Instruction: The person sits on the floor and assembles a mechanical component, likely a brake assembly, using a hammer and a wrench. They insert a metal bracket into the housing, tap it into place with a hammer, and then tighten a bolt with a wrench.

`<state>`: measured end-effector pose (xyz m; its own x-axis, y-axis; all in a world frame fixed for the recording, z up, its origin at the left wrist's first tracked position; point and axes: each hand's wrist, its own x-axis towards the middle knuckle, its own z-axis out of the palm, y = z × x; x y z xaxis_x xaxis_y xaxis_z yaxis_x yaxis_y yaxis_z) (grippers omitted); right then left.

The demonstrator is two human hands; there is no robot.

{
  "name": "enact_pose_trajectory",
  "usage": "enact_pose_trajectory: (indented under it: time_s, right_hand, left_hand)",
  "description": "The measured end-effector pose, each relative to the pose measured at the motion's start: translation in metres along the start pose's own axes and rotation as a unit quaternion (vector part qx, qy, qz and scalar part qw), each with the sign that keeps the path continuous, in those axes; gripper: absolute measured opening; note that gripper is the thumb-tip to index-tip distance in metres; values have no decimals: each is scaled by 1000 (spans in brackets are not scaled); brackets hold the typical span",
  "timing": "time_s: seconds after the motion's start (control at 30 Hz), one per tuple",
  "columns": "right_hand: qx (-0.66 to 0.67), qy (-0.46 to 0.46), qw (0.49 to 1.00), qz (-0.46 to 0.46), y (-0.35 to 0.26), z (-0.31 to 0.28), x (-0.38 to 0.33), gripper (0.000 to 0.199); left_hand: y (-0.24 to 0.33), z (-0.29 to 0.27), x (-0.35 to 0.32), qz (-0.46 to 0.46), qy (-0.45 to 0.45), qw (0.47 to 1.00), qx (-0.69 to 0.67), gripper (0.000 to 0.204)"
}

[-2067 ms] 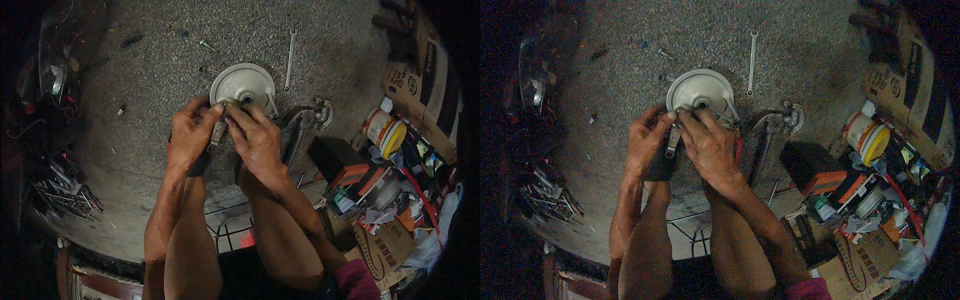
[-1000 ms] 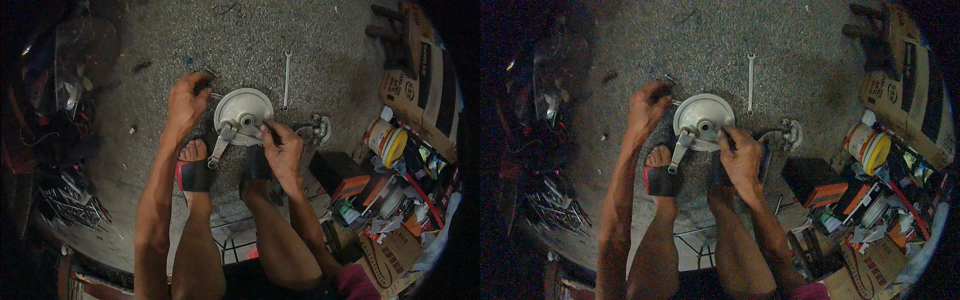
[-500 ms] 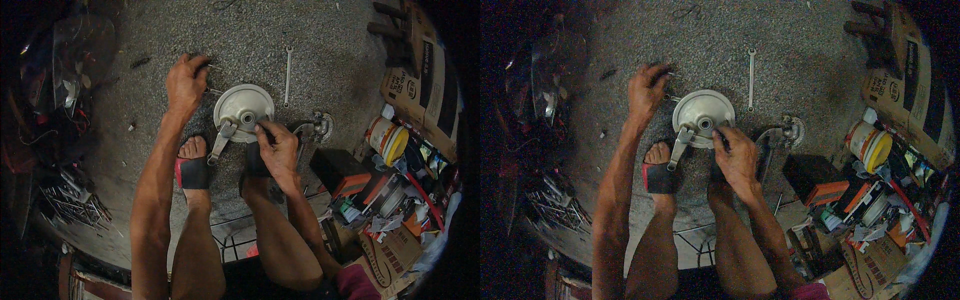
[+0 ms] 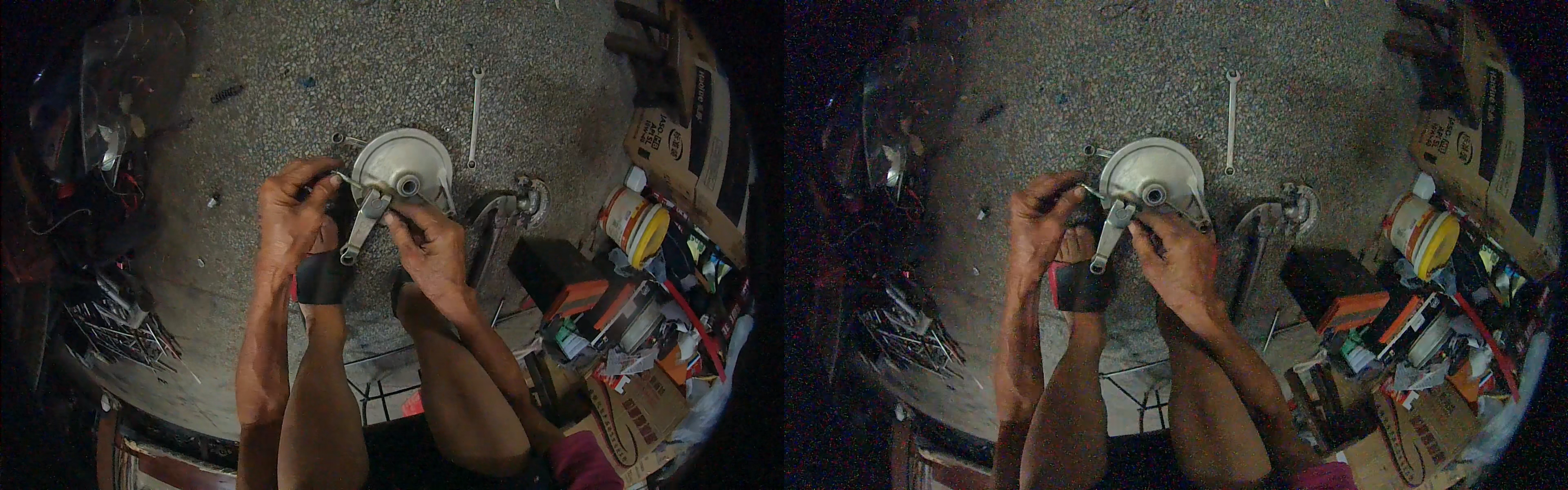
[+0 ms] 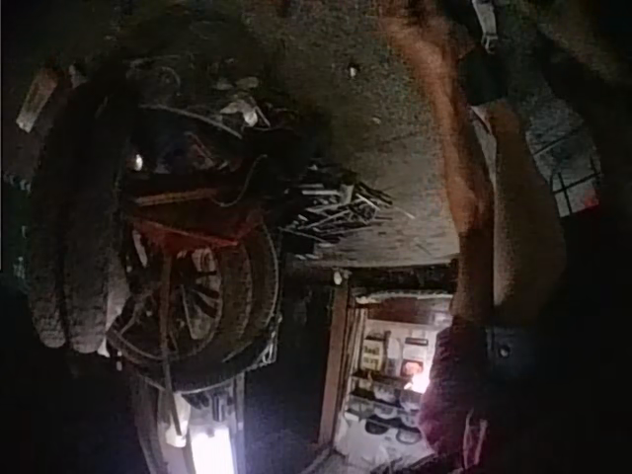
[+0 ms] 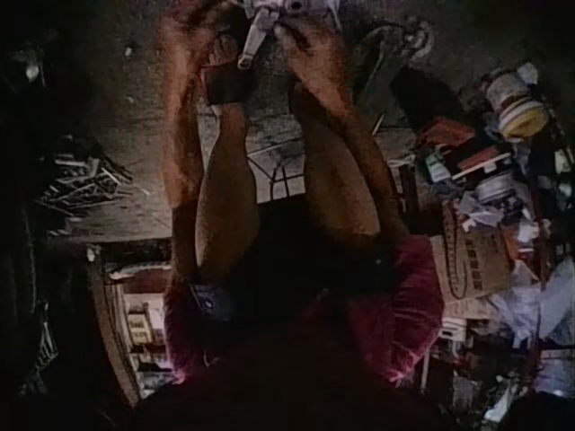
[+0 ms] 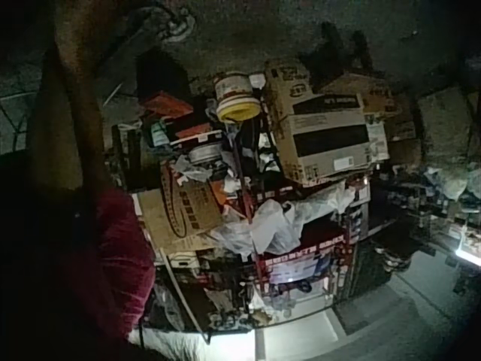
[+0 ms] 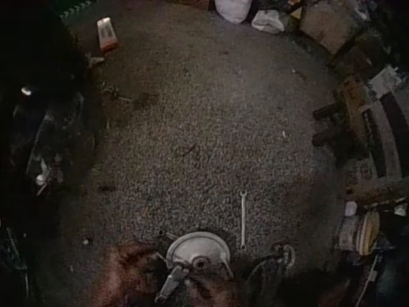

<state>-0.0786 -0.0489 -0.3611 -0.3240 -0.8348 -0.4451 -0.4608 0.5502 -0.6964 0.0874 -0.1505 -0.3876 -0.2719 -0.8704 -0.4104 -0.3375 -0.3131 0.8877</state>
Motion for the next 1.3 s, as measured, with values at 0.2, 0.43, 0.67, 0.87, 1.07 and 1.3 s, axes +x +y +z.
enact_pose_trajectory:
  time_s: [0.2, 0.43, 0.67, 0.87, 1.07, 1.3]
  right_hand:
    - [20, 12, 1000, -17, 4, 1, 3, 21]
    - [48, 0, 999, 11, -1, 3, 4, 21]
    - [35, 12, 999, -14, 5, 4, 4, 22]
    - [44, -11, 999, 23, 0, 2, 4, 23]
    - [44, -3, 999, 9, 6, 5, 4, 22]
    - [46, -3, 999, 22, 1, 3, 5, 22]
  left_hand:
    - [7, 11, -1, -7, -7, 1000, 15, 19]
    - [0, 11, -3, -2, 10, 1000, 14, 20]
    - [0, 21, -8, -19, 20, 1000, 14, 18]
    - [-6, 13, -7, -25, 46, 999, 2, 19]
    - [5, 13, -7, -16, 21, 998, 53, 17]
    - [0, 16, -10, -20, 17, 999, 18, 20]
